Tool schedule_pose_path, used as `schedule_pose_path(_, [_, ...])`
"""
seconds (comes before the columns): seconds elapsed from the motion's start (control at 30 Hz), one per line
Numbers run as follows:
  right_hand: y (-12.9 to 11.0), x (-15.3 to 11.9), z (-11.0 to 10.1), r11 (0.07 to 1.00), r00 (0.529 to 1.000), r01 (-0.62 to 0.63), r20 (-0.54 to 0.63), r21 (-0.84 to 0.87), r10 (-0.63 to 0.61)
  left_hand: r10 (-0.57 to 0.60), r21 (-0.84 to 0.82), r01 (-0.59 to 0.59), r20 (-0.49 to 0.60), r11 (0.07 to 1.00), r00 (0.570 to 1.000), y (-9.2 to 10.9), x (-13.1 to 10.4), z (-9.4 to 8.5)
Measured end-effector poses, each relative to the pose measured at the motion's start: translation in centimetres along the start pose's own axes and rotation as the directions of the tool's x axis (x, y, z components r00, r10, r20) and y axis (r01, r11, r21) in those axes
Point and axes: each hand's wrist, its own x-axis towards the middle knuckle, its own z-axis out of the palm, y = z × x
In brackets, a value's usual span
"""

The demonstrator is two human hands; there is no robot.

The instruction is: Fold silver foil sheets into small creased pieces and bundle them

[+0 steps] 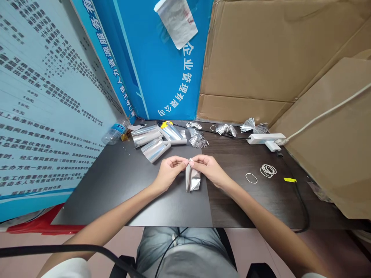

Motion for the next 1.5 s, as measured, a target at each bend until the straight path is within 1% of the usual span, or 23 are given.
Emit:
schedule_pose_path(0.27, [0.1,0.1,0.0,0.996,0.999,-0.052,0.008,0.076,0.052,0.006,-0.023,-0.006,-0.029,1.000,1.000,-0.1,0.0,-0.1])
schedule_pose_path(0.53, [0.7,0.2,0.0,1.000,0.999,-0.008,-0.053,-0.010,0.007,0.011,-0.003,-0.011,-0.011,1.000,1.000,-0.2,0.0,0.0])
schedule_pose_path(0.7, [0.8,0.3,0.1,0.999,0.998,0.011,-0.064,-0.051,-0.015,0.065,0.071,-0.065,-0.007,0.995,0.998,-0.4,0.1,0.0])
schedule_pose_path(0.77, [0.8,0.3,0.1,0.999,0.998,0.009,-0.066,-0.033,-0.011,0.032,0.041,-0.032,0.013,0.999,0.999,-0.4,0.2,-0.1])
schedule_pose_path(0.8, [0.8,0.4,0.0,1.000,0.997,-0.001,-0.072,-0.010,0.000,-0.009,0.004,0.008,0.034,1.000,0.999,-0.3,0.2,-0.1])
schedule_pose_path(0.87, [0.7,0.5,-0.1,0.998,0.994,-0.028,-0.106,0.049,0.033,-0.119,-0.067,0.126,0.108,0.990,0.987,-0.1,0.1,-0.3])
schedule_pose_path(0.9, [0.6,0.6,-0.2,0.996,0.990,-0.036,-0.136,0.079,0.047,-0.172,-0.075,0.185,0.163,0.980,0.972,0.0,0.1,-0.4])
schedule_pose_path(0.97, [0.5,0.7,-0.3,0.993,0.977,-0.025,-0.207,0.116,0.049,-0.244,-0.003,0.255,0.272,0.967,0.931,0.1,0.1,-0.6])
schedule_pose_path(1.0, [0.5,0.8,-0.4,0.993,0.970,-0.008,-0.240,0.122,0.038,-0.264,0.061,0.258,0.314,0.964,0.912,0.1,0.0,-0.7])
schedule_pose_path(1.07, [0.5,0.9,-0.4,0.992,0.958,0.027,-0.286,0.127,0.010,-0.284,0.176,0.234,0.362,0.956,0.888,0.0,0.0,-0.9])
schedule_pose_path(1.13, [0.5,0.9,-0.3,0.991,0.953,0.044,-0.302,0.128,-0.004,-0.301,0.237,0.223,0.377,0.946,0.876,0.0,0.1,-1.1])
schedule_pose_path(1.27, [0.6,0.9,-0.1,0.991,0.951,0.046,-0.310,0.129,-0.003,-0.330,0.243,0.248,0.400,0.938,0.855,0.0,0.3,-1.6])
schedule_pose_path(1.33, [0.7,1.0,-0.1,0.989,0.950,0.049,-0.311,0.143,-0.003,-0.325,0.238,0.246,0.396,0.940,0.859,0.1,0.4,-1.7])
schedule_pose_path(1.4, [0.7,1.2,-0.3,0.986,0.960,0.031,-0.280,0.161,0.016,-0.323,0.225,0.251,0.385,0.941,0.865,0.2,0.4,-1.7])
schedule_pose_path(1.5, [0.8,1.3,-0.8,0.989,0.973,-0.009,-0.226,0.151,0.043,-0.344,0.120,0.323,0.333,0.939,0.878,0.5,0.4,-1.6])
